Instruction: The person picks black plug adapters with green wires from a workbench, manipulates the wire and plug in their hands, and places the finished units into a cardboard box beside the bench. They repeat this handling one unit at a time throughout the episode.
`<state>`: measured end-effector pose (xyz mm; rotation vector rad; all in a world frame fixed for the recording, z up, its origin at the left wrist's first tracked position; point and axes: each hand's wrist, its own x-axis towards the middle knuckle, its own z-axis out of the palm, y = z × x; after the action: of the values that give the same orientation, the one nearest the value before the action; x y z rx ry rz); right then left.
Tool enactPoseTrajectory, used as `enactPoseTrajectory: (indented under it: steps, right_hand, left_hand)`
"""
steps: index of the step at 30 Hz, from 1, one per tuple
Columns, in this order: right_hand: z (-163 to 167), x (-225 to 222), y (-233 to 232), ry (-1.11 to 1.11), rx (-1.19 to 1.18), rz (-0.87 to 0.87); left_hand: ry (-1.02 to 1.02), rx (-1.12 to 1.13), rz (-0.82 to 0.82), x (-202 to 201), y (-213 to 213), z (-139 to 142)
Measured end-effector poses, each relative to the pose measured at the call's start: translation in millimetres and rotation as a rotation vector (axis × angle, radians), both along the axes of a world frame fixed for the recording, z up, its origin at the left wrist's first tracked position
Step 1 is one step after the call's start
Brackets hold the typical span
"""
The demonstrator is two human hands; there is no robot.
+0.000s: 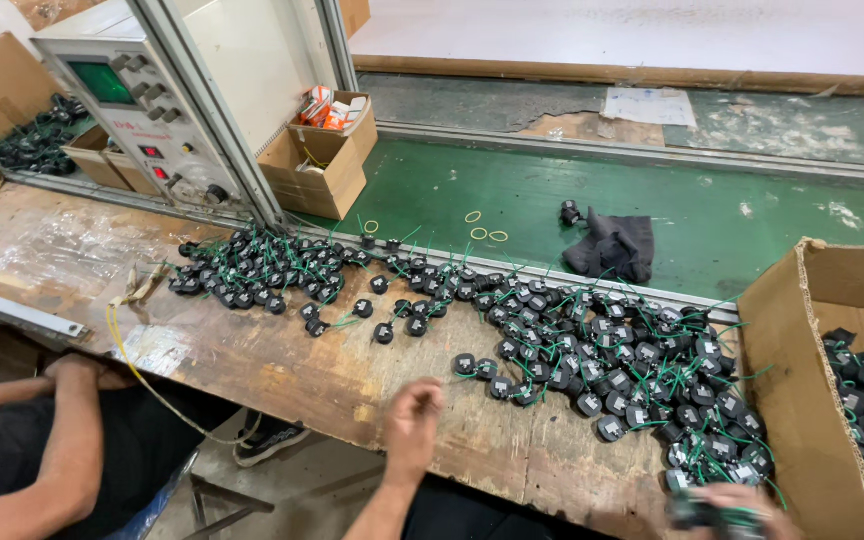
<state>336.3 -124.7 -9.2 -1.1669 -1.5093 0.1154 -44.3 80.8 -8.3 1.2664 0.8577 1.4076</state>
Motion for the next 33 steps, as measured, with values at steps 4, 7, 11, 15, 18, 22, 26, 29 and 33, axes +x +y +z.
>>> enactPoseTrajectory:
  steps: [4,7,11,15,18,22,26,29,33]
  right_hand:
    - [-6.8,50.0,-14.7,0.361,-0.405,-0.758]
    - [-19.4,34.0,-15.1,0.441,-0.501,-0.837]
    - [-16.1,25.8,-15.3,0.453,-0.539,-0.86]
    - [-4.4,46.5,-16.0,0.422,-0.526,-0.897]
    - [21.3,78.9,-16.9,0.308,-0.457,-0.907]
    - [48.5,79.1,-10.2,0.012,-0.485,-0.585]
    - [-10.7,-36.8,4.2,0.123,-0.214,-0.241]
    - [-33.2,-94.3,18.3,0.103,-0.208,0.082]
    - [-25.3,-139.2,39.3,0.472,-0.338,0.136]
  left_hand:
    - [0.444,0.104,0.3,-16.8,24.0,2.7]
    - [0.764,0.29,0.202,-7.7,30.5,9.9]
    - [1.011,0.426,-0.048,7.8,31.9,19.7]
    - [0.912,0.193,-0.026,13.9,35.2,30.0]
    - [0.939,0.314,-0.018,16.5,35.0,37.5]
    - [1.0,0.53,-0.041,19.9,33.9,44.3]
    - [0.94,0.007,-0.011,20.9,33.4,41.3]
    - [0.685,0.11,0.193,14.7,33.8,32.8]
    - [0.429,0.217,0.258,8.1,19.7,18.2]
